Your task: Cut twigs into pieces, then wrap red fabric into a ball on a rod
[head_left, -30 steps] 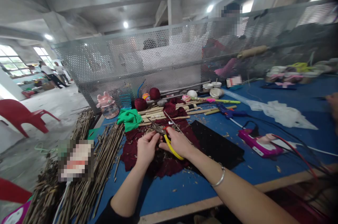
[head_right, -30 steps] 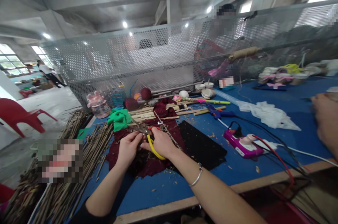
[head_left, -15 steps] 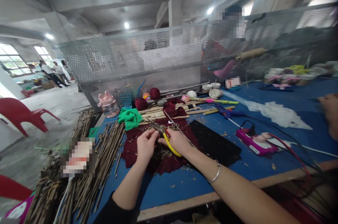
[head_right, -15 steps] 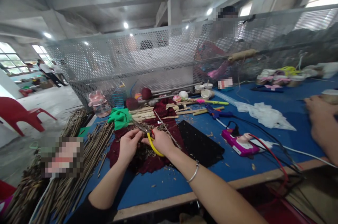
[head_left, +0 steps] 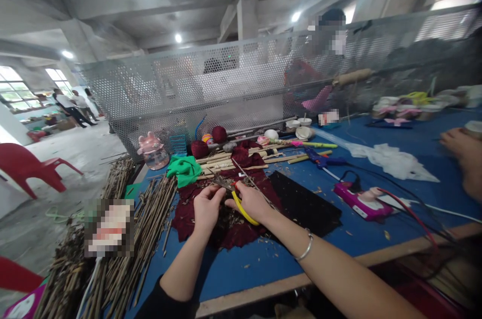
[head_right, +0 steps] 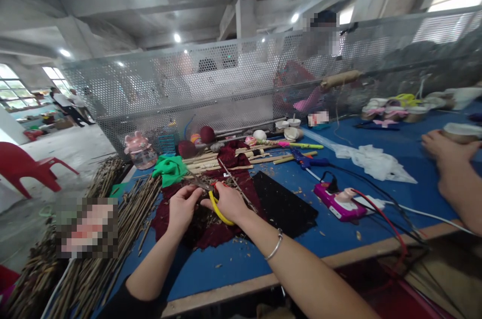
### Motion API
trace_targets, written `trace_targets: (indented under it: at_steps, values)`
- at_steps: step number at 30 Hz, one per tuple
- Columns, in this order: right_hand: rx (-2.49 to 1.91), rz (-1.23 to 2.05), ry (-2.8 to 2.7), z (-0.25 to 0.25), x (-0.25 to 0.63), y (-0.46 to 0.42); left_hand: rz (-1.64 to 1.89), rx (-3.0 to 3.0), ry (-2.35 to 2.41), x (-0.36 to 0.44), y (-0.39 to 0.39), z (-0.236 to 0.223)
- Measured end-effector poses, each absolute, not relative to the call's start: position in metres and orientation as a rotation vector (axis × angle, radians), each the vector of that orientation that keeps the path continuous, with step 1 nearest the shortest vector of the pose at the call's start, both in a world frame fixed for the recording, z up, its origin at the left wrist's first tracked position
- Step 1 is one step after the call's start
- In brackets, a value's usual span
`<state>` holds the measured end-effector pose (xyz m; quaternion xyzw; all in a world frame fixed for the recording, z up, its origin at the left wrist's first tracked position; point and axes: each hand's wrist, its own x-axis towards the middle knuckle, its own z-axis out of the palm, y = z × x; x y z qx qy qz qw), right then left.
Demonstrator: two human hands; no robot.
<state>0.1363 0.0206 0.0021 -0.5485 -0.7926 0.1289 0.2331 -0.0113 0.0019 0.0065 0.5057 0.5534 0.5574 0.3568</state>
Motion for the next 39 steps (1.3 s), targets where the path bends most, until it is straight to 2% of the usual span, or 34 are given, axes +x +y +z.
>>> trace_targets:
  at_steps: [11, 23, 39]
  values:
    - [-1.397, 0.283, -2.206, 0.003, 0.136, 0.0196, 1.417, 1.429, 1.342, -0.0101, 0.0009, 0.0063]
    - [-1.555, 0.382, -2.209, 0.0011, 0.1371, 0.0206, 1.424, 1.474, 1.498, -0.0127, 0.0012, 0.0054]
    - [-1.543, 0.289, -2.213, 0.0007, 0.1334, 0.0248, 1.514, 1.37, 1.444, -0.0145, 0.005, 0.0035]
